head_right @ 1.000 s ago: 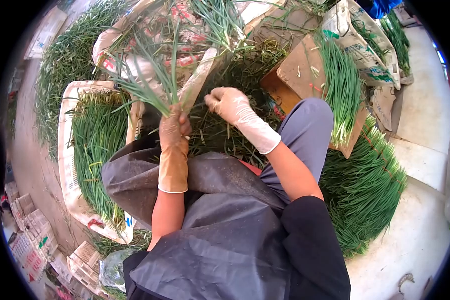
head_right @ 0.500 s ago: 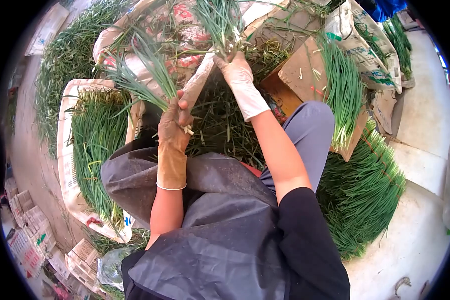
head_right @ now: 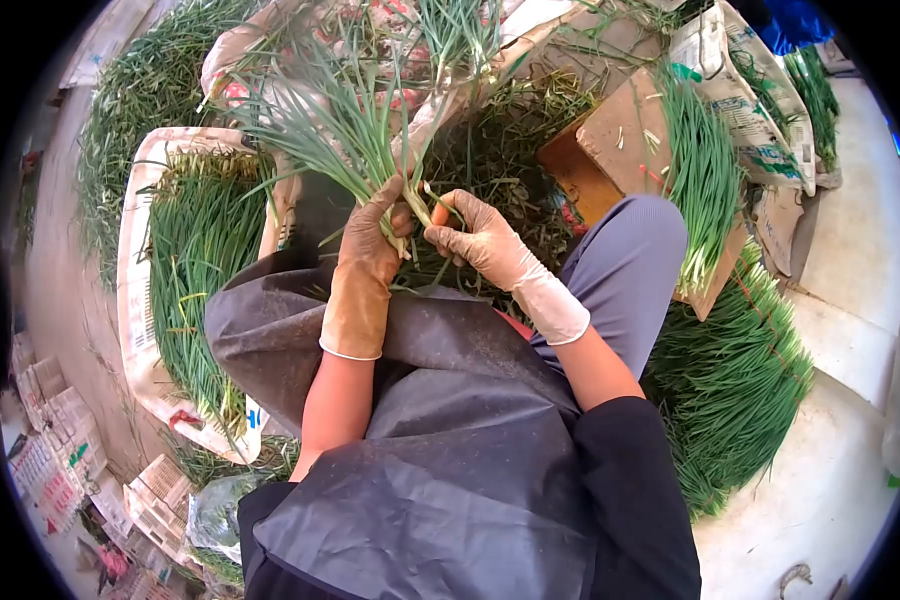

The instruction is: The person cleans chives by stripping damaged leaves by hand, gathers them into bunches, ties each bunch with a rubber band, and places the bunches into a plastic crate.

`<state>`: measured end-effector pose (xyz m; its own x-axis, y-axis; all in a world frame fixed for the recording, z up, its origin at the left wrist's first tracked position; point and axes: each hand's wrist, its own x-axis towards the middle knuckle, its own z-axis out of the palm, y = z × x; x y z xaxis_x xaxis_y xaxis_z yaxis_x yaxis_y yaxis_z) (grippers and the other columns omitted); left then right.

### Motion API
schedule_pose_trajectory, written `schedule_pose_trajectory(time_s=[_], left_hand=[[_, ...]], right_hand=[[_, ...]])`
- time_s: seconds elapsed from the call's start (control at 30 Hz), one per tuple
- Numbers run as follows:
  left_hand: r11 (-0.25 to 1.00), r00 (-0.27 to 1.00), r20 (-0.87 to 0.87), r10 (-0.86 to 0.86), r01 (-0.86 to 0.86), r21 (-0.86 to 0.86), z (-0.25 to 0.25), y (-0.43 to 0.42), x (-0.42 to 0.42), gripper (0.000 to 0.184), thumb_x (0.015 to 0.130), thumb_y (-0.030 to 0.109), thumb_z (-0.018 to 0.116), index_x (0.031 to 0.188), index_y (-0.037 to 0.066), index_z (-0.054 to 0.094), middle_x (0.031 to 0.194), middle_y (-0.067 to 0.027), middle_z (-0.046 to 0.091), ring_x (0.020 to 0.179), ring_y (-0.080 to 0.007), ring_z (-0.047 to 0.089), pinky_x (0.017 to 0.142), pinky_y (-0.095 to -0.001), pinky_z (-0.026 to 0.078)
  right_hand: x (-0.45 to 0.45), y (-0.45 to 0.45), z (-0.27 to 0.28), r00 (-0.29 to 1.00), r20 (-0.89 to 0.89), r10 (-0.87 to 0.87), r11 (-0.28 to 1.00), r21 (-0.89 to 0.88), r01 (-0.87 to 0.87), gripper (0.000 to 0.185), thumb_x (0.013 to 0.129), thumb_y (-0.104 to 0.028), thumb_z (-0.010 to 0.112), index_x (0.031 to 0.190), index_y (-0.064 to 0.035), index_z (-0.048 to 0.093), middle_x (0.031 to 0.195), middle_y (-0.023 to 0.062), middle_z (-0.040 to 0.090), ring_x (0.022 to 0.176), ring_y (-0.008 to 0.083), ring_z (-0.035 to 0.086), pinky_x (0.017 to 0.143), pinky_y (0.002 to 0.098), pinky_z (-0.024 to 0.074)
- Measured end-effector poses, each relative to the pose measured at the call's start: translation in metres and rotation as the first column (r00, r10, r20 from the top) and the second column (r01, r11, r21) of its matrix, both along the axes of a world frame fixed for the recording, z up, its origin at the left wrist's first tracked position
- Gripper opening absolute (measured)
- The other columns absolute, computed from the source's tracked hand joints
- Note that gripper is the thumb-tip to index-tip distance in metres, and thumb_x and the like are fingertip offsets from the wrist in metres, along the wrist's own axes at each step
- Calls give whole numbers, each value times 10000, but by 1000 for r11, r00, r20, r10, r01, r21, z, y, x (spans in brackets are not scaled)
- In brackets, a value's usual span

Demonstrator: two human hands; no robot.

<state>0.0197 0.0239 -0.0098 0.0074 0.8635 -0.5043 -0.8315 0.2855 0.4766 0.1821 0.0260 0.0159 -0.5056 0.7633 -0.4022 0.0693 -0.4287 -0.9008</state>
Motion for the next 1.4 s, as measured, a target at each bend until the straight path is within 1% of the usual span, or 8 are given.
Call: schedule_pose_trajectory(time_s=[0.43,0.5,0.57,0.7,1.17,1.23,1.3,1.4], left_hand=[[970,961,-215,172,-203,-132,-3,5,-15,170,775,142,695,885,36,621,720,-22,620,436,-60,442,379,-193,321],[979,972,-155,178,-191,-74,4,5,-17,178,780,132,694,894,25,610,728,-40,622,453,-65,456,386,-200,330],[991,990,-42,132,-131,35,8,5,-11,175,783,117,689,901,22,601,731,-46,619,474,-77,473,396,-209,336],[998,993,-98,59,-62,-29,4,0,3,182,786,167,692,902,60,601,678,-14,580,483,-89,480,404,-215,335],[944,943,-41,329,-330,-4,9,6,-12,247,814,161,665,1004,12,611,784,-11,604,565,-67,503,487,-185,426],[909,909,38,414,-412,-54,19,12,-21,264,823,143,650,1034,-3,588,824,-36,596,615,-87,522,550,-198,461],[927,925,66,374,-372,-41,23,8,-24,274,852,149,614,1084,13,562,808,-50,580,656,-112,537,599,-209,468],[991,980,161,116,-125,47,13,3,-18,361,879,216,578,1199,79,482,777,-30,529,613,-111,477,537,-229,395]], right_hand=[[23,22,-8,857,-426,-291,930,-335,150,282,868,-280,595,948,-12,623,751,49,633,659,129,617,613,232,507],[41,21,-22,996,39,85,972,-224,-74,340,866,-314,591,1027,-15,608,828,64,636,751,150,614,713,267,505],[29,12,-26,496,842,-211,768,456,-449,461,852,-340,595,1132,24,548,970,107,622,895,152,576,804,265,442],[-25,26,8,982,162,-101,963,265,55,434,829,-322,625,1095,17,570,1033,130,619,960,193,577,852,292,433],[-31,16,-15,805,-372,-462,886,-232,401,152,829,-183,643,892,-45,655,806,0,649,695,57,550,658,198,436],[7,22,-11,988,43,150,986,-85,-146,225,824,-254,614,921,-55,658,858,61,663,758,156,595,713,298,469],[25,29,-36,440,823,359,778,-4,-628,257,801,-278,609,953,-75,650,894,122,657,826,255,615,753,350,476],[0,67,-31,635,596,-491,671,724,-161,284,808,-307,586,968,-77,636,840,135,641,846,311,606,755,375,475]])
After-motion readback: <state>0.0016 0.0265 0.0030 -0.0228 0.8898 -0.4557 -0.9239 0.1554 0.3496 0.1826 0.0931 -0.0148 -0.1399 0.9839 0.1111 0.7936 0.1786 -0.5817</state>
